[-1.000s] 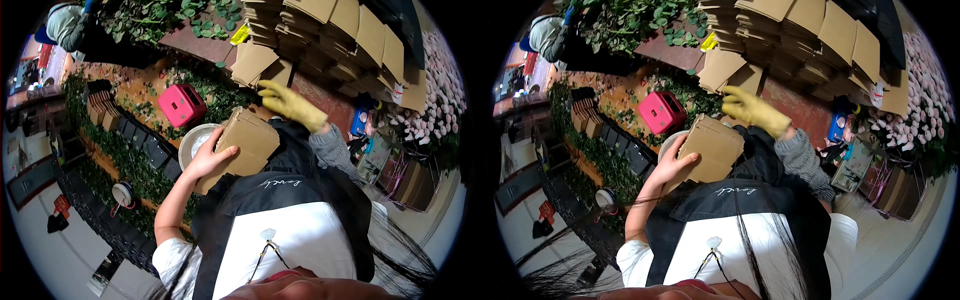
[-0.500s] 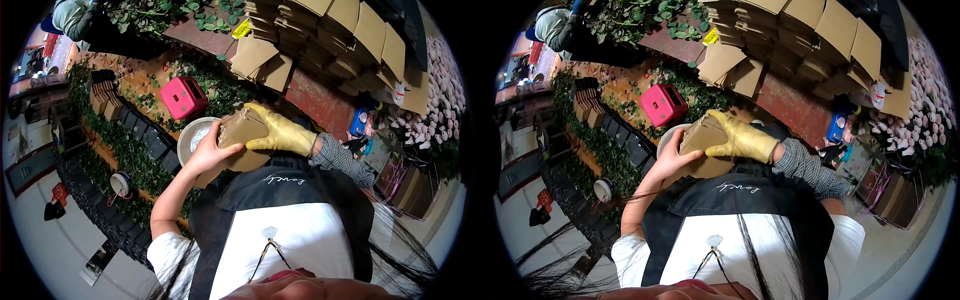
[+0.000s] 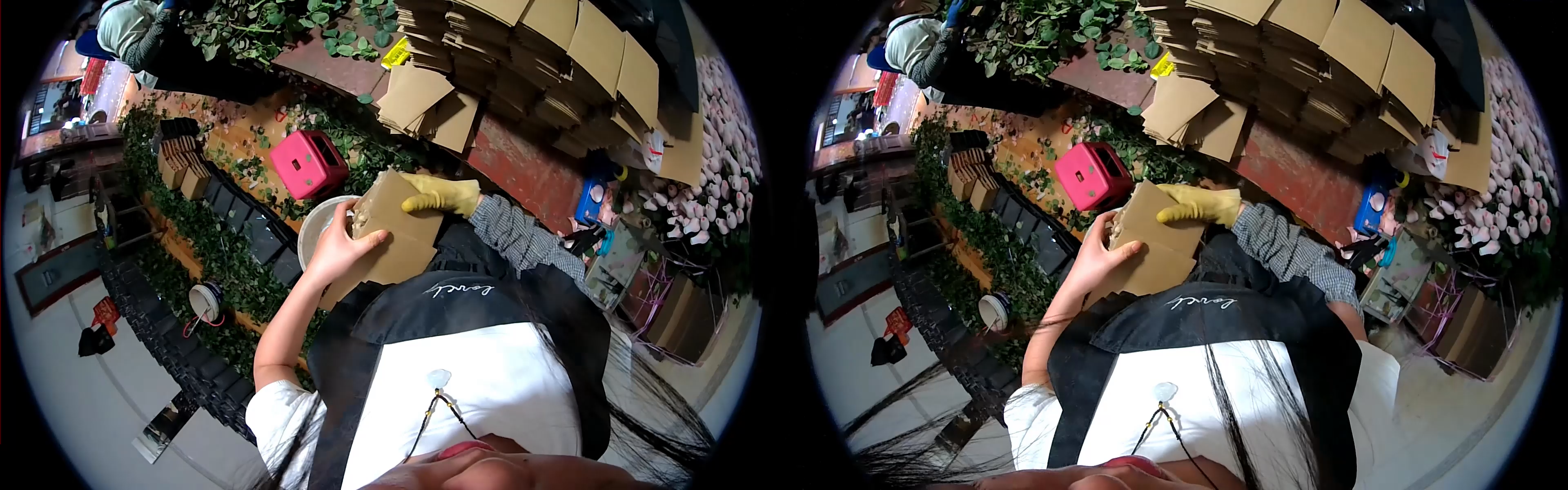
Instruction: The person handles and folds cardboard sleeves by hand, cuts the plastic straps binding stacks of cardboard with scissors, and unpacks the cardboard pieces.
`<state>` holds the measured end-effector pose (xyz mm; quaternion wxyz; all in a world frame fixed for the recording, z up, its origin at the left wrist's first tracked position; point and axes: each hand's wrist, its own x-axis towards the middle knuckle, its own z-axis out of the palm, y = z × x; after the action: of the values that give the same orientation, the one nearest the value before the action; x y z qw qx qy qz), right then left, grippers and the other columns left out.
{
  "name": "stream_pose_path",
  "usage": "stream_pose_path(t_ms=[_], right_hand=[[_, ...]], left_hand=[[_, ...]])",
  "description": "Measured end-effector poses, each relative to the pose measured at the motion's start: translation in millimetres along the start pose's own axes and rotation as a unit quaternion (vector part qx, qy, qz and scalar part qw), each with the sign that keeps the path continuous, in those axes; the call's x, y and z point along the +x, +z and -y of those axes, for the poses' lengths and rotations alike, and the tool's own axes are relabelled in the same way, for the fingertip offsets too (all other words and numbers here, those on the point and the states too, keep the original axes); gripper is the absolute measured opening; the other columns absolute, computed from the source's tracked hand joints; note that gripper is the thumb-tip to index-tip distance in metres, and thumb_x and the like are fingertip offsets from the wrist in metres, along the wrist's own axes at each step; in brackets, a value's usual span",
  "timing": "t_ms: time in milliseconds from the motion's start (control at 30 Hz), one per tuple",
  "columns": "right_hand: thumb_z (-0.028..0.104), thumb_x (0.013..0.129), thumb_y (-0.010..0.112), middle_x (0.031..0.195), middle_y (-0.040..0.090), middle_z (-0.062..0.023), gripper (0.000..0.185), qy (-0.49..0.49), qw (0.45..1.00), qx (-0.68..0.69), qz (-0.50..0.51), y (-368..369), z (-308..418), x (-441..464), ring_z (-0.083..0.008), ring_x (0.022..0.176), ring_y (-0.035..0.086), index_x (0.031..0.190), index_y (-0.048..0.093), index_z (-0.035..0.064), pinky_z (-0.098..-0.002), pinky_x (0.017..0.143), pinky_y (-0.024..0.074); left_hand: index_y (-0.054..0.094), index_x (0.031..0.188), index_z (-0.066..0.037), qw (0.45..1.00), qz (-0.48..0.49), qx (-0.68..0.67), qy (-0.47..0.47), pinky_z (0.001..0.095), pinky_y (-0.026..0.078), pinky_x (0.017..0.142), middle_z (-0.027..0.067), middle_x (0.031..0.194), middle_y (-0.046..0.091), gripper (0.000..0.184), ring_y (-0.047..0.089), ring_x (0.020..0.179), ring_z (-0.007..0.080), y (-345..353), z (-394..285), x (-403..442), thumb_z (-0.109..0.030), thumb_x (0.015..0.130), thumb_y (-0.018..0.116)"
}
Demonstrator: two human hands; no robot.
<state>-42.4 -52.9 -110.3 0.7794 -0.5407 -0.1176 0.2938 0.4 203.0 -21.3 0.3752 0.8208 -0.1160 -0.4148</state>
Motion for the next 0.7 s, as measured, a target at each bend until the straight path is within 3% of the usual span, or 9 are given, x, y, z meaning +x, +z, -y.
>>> stream_pose_path(t_ms=[100,233,300,367,400,433,500,633,700], right_hand=[[0.066,0.08,0.074,0.131,0.061,-0.0106,0.091,0.011,0.993,0.109,0.052,9.5,3.9,25.0,-0.0192,0.121,0.055,0.143,0.048,0.0049,-0.0346,0.101,0.0463],[0.06,0.083,0.075,0.13,0.062,-0.0102,0.087,-0.002,0.99,0.053,0.132,12.3,2.3,69.9,-0.0181,0.12,0.056,0.145,0.047,0.005,-0.0348,0.1,0.0478],[0.055,0.084,0.077,0.129,0.063,-0.0129,0.085,0.053,0.991,0.045,0.116,23.9,20.6,71.3,-0.022,0.119,0.059,0.146,0.046,0.0051,-0.0363,0.1,0.0487],[0.054,0.078,0.081,0.128,0.064,-0.0153,0.089,-0.067,0.964,-0.255,0.016,36.1,37.6,67.2,-0.0266,0.115,0.063,0.144,0.047,0.0058,-0.0388,0.098,0.051],[0.049,0.075,0.084,0.12,0.067,-0.0164,0.087,-0.101,0.939,-0.33,-0.014,45.0,43.3,67.4,-0.0315,0.112,0.065,0.143,0.048,0.0068,-0.0406,0.096,0.0518],[0.047,0.073,0.085,0.111,0.068,-0.0142,0.086,-0.14,0.859,-0.488,-0.059,55.5,72.3,65.9,-0.0326,0.105,0.065,0.141,0.049,0.0089,-0.0427,0.092,0.0527],[0.048,0.072,0.084,0.104,0.067,-0.0127,0.084,-0.201,0.758,-0.614,-0.093,57.5,91.5,79.9,-0.0331,0.1,0.065,0.139,0.05,0.0109,-0.0453,0.089,0.0527],[0.048,0.074,0.087,0.126,0.063,-0.0168,0.09,-0.199,0.906,-0.334,-0.166,56.4,97.1,108.6,-0.0274,0.117,0.063,0.145,0.045,0.0099,-0.0393,0.099,0.0518],[0.056,0.078,0.082,0.125,0.063,-0.0139,0.09,-0.154,0.972,0.011,-0.179,56.4,96.7,105.9,-0.0261,0.116,0.063,0.143,0.046,0.0056,-0.0391,0.1,0.0516]], left_hand=[[0.04,0.144,-0.002,0.998,-0.037,-0.053,-0.015,0.0382,0.052,0.093,0.0208,0.125,0.064,0.09,0.066,0.111,0.0272,-1.0,13.4,-11.3,-0.046,0.078,0.084],[0.034,0.147,-0.001,0.98,-0.111,-0.152,-0.072,0.0362,0.052,0.092,0.0207,0.127,0.062,0.087,0.064,0.111,0.0252,-4.4,16.6,-43.6,-0.038,0.084,0.081],[0.033,0.148,-0.001,0.965,-0.175,-0.186,-0.064,0.035,0.051,0.094,0.0205,0.129,0.061,0.088,0.063,0.113,0.0245,-0.3,31.1,-57.8,-0.038,0.084,0.082],[0.034,0.148,-0.001,0.963,-0.192,-0.18,-0.054,0.0342,0.05,0.095,0.0198,0.131,0.06,0.085,0.061,0.116,0.0239,2.8,50.0,-69.9,-0.036,0.086,0.08],[0.035,0.147,0.0,0.956,-0.205,-0.199,-0.064,0.0335,0.05,0.094,0.0189,0.129,0.06,0.082,0.062,0.114,0.023,3.6,58.2,-75.0,-0.035,0.087,0.079],[0.037,0.146,0.0,0.949,-0.217,-0.217,-0.075,0.0329,0.05,0.093,0.0181,0.128,0.061,0.079,0.062,0.112,0.0221,5.1,63.6,-81.0,-0.034,0.088,0.078],[0.042,0.142,0.0,0.931,-0.211,-0.27,-0.123,0.0302,0.051,0.089,0.0159,0.118,0.064,0.071,0.063,0.105,0.0184,2.2,61.9,-83.9,-0.034,0.09,0.076],[0.044,0.14,0.001,0.943,-0.202,-0.251,-0.088,0.0308,0.051,0.089,0.0151,0.115,0.064,0.071,0.063,0.103,0.019,1.2,65.8,-82.2,-0.037,0.089,0.077],[0.046,0.138,0.001,0.948,-0.199,-0.235,-0.086,0.0311,0.05,0.089,0.0148,0.114,0.064,0.071,0.063,0.102,0.019,0.4,60.2,-80.2,-0.038,0.088,0.077]])
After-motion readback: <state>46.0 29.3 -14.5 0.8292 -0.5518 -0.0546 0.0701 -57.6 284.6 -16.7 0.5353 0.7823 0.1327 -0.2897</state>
